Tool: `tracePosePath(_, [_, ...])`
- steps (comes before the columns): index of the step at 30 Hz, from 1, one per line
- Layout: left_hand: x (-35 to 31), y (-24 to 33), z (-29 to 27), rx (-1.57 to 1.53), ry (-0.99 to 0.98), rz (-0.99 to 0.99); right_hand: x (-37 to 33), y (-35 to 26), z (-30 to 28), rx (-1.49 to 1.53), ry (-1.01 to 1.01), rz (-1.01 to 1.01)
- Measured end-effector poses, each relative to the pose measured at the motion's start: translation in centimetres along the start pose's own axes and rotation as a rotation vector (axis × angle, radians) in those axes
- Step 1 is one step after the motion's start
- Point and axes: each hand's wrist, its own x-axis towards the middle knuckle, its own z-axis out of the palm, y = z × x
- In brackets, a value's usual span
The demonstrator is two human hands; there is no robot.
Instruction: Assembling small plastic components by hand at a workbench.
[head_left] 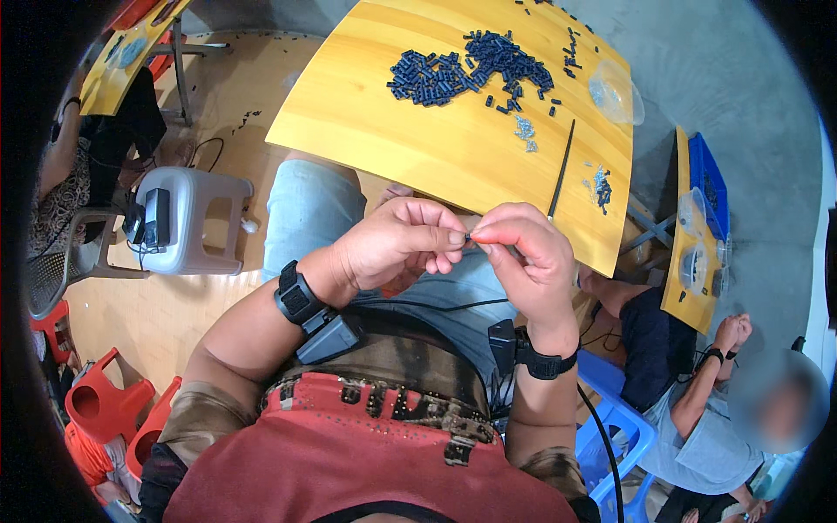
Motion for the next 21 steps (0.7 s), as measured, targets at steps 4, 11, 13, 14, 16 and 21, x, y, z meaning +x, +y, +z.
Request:
tracePosePath(4, [0.2,-0.2,-0.3,-0.039,-0.042,-0.008,0.2,0.0,-0.4,-0.03,-0.067,-0.056])
tracePosePath(11, [0.0,-0.1,-0.1,0.067,-0.003,-0.019,0.7,-0.6,-1.1,-0.119,-0.205,-0.087])
tracePosePath(13, [-0.1,0.0,0.1,0.067,0.017,-0.007,0.7,-0.7,-0.8,-0.102,-0.158,-0.009])
tracePosePath(14, [-0.1,0.0,0.1,0.05,0.024,-0.012,0.6,-0.7,-0.8,-0.102,-0.159,-0.008])
tracePosePath(16, [-0.1,0.0,0.1,0.033,0.032,-0.018,0.4,-0.5,-0.7,-0.109,-0.149,-0.005])
tracePosePath(21, [-0.2,-0.1,0.1,0.056,0.026,-0.015,0.4,0.2,-0.4,-0.127,-0.128,-0.053])
